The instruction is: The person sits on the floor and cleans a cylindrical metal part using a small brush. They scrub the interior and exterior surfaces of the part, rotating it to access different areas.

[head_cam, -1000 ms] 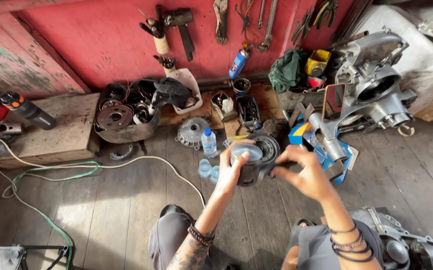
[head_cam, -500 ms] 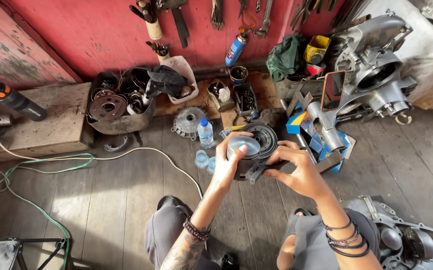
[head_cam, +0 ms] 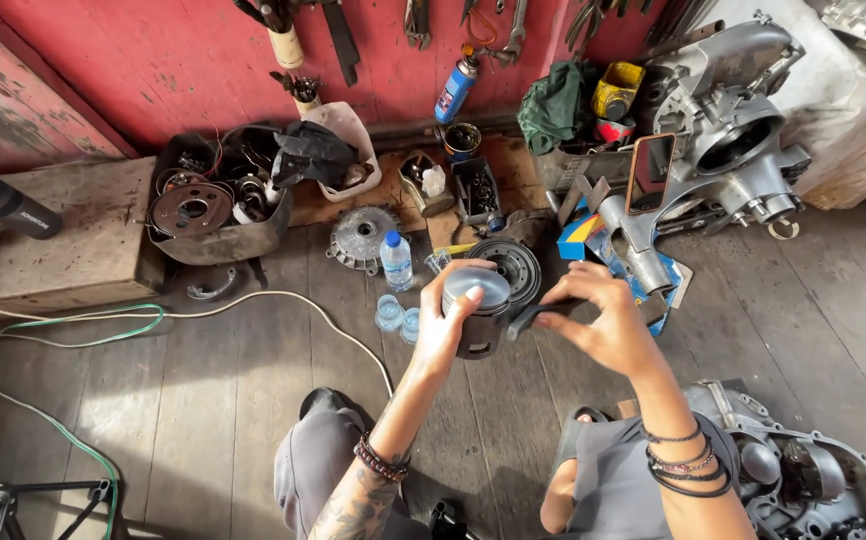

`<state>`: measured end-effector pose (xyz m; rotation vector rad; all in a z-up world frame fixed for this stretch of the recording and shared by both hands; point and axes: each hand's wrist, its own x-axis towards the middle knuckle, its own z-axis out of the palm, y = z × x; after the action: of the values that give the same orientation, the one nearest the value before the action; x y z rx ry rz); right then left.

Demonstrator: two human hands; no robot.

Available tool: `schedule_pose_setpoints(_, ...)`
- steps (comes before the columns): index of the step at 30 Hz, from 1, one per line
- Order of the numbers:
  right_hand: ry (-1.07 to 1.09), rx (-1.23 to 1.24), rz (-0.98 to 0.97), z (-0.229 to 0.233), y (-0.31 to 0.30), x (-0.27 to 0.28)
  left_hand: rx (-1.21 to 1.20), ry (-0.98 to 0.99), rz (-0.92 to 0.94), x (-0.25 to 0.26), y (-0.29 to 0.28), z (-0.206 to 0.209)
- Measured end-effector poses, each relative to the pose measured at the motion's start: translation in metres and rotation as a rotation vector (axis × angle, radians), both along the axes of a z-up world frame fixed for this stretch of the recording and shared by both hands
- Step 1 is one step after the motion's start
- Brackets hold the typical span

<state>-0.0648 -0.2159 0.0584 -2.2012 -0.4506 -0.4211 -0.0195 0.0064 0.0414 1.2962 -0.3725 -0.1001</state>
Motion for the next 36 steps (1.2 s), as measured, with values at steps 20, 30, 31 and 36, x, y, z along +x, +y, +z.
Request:
schedule_pose_setpoints(20, -0.049, -0.038, 0.017, -0.01, 0.007, -0.004, -0.028, -0.008, 0.017, 0.0, -0.002, -0.004)
schedule_pose_setpoints(30, -0.002, 0.037, 0.13, 0.003, 0.028, -0.011, -0.035, -0.001, -0.014, 0.0, -0.005, -0.008)
schedule_pose_setpoints(31, -0.002, 0.039, 0.13, 0.004, 0.025, -0.008, -0.033, -0.001, -0.015, 0.002, -0.005, -0.006)
schedule_pose_setpoints(36, -0.066, -0.021, 0.004, -0.004, -0.002, 0.002, -0.054, 0.037, -0.011, 0.002, -0.006, -0.005)
